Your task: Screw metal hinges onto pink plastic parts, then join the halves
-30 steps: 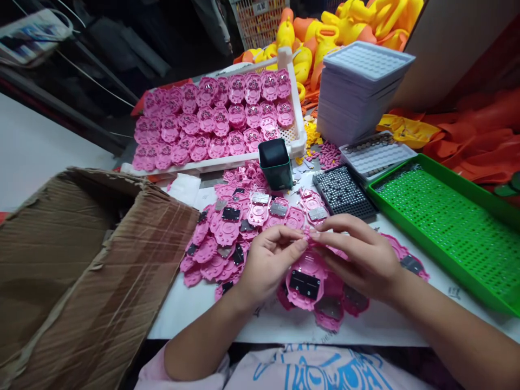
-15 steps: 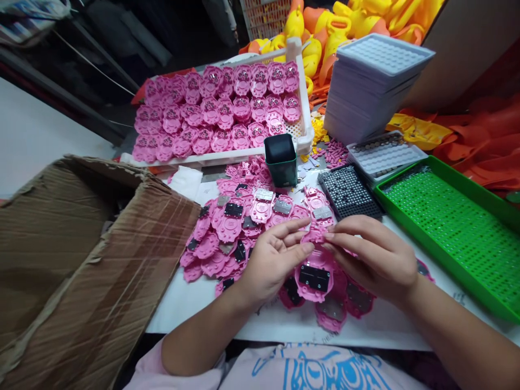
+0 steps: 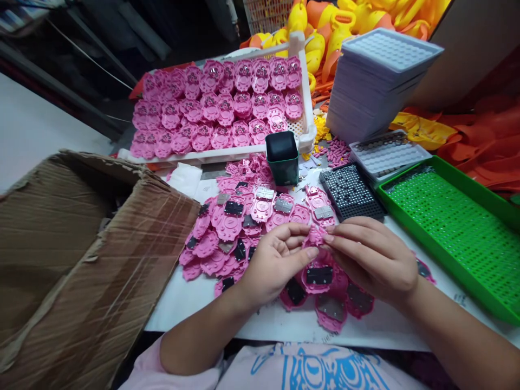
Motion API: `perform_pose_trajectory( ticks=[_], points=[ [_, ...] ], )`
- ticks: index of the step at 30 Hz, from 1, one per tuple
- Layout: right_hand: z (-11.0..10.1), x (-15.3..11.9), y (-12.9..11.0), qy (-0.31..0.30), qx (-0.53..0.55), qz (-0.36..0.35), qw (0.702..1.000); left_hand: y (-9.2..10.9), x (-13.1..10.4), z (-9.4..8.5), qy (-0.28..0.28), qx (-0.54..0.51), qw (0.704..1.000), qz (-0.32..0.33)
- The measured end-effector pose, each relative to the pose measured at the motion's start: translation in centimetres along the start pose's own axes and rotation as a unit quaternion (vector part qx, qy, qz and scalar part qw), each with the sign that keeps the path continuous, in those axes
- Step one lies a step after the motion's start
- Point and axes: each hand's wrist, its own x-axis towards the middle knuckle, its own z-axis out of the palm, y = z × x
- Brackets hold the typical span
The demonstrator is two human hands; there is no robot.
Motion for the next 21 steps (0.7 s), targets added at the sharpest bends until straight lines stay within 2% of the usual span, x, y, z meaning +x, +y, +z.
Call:
perform_pose_trajectory(
  ticks=[5, 14, 18, 21],
  points=[
    [0.0, -0.3, 0.1, -0.007, -0.01, -0.014, 1.0, -0.2, 0.0, -0.3, 0.009, 0.019, 1.0, 0.007],
    [0.1, -0.7, -0.3, 0.004, -0.029, -0.051, 0.998, -1.0, -0.1, -0.8, 0.022, 0.074, 0.995, 0.066],
    [0.0, -0.9, -0.6, -0.011, -0.025, -0.058, 0.998, -1.4, -0.4, -0.9, 0.039, 0.095, 0.99, 0.1],
    [-0.1, -0.8, -0.9, -0.005, -0.02, -0.064, 0.998, -1.8, -0.7, -1.1, 0.029, 0.099, 0.987, 0.126]
  ],
)
